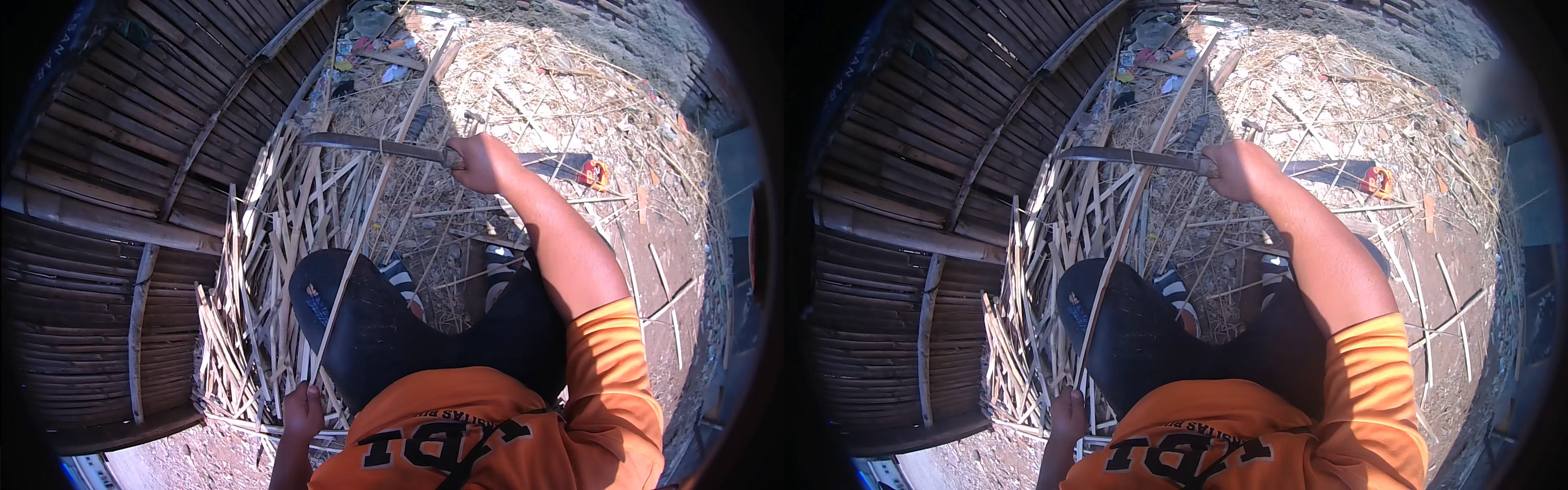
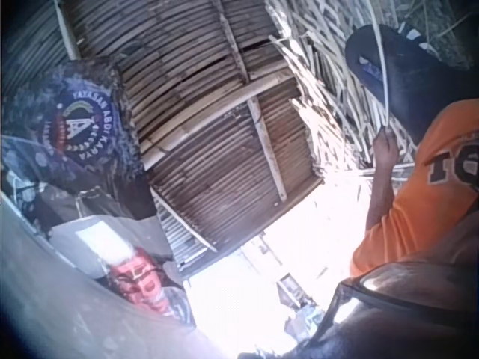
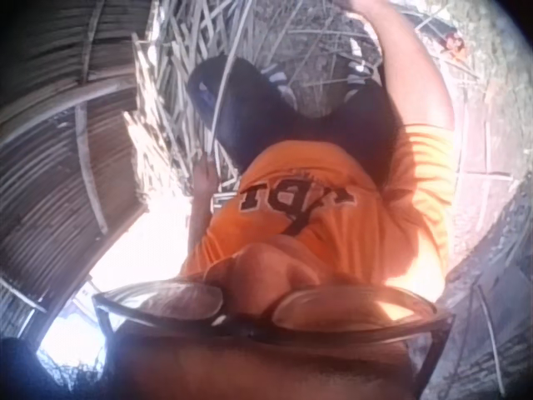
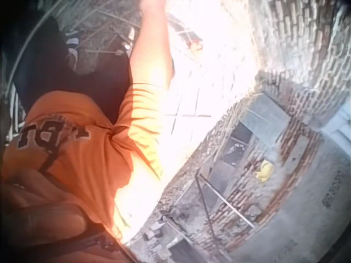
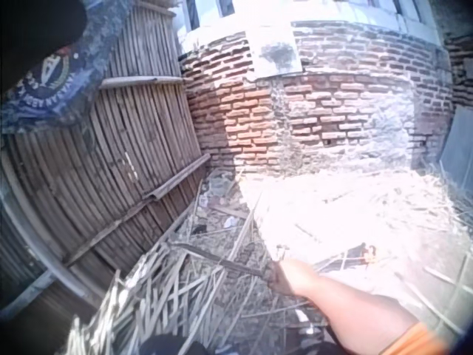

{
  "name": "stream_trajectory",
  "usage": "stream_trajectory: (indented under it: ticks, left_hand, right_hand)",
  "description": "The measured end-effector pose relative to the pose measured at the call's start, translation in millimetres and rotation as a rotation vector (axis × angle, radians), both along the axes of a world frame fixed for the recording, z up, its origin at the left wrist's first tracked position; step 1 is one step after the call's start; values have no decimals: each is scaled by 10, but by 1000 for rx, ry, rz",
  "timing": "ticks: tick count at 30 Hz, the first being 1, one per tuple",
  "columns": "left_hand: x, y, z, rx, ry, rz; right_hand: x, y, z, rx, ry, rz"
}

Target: The person shaves a long strip of bamboo with a knife, then uses a hammer to pound the edge of the strip against a wooden block.

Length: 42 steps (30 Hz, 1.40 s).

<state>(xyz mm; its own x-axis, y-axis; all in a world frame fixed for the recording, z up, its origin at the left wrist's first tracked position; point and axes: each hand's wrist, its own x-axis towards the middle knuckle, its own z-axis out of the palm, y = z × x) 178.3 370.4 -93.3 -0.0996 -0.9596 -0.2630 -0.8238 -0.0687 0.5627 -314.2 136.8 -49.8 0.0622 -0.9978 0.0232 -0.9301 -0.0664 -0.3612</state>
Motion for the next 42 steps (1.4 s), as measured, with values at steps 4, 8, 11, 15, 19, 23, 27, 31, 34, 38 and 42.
stream_trajectory:
  ticks: [4, 8, 11, 15, 19, 23, 27, 31, 34, 38, 42]
  left_hand:
    - [9, 37, -109, -77, 0, -36]
    - [6, -26, -187, -106, -42, -58]
    - [-37, -25, -96, -88, -40, -36]
    - [-6, 32, -191, -98, 5, -36]
    - [-7, 3, -283, -159, -22, -73]
    - [-67, -21, -157, -187, -75, -91]
    - [-82, 6, -130, -168, -58, -50]
    - [-39, 39, -278, -208, -91, -70]
    - [-74, -18, -266, -239, -144, -80]
    - [-87, 6, -124, -195, -128, -62]
    - [56, 44, -302, -206, -125, -68]
  right_hand:
    - [511, 232, 14, -107, 123, 427]
    - [-27, -74, -218, -86, -131, 128]
    - [-53, -75, -80, -15, -114, -56]
    - [393, 206, 9, -52, 67, 300]
    - [200, 93, -97, 0, -54, 287]
    - [-59, -3, -111, -43, -197, 15]
    - [379, 214, -55, -110, 24, 323]
    - [337, 207, -89, -24, -2, 351]
    - [-13, -48, -22, 99, -93, 106]
    - [170, 79, 9, 11, 34, 185]
    - [492, 306, 192, 98, 99, 298]
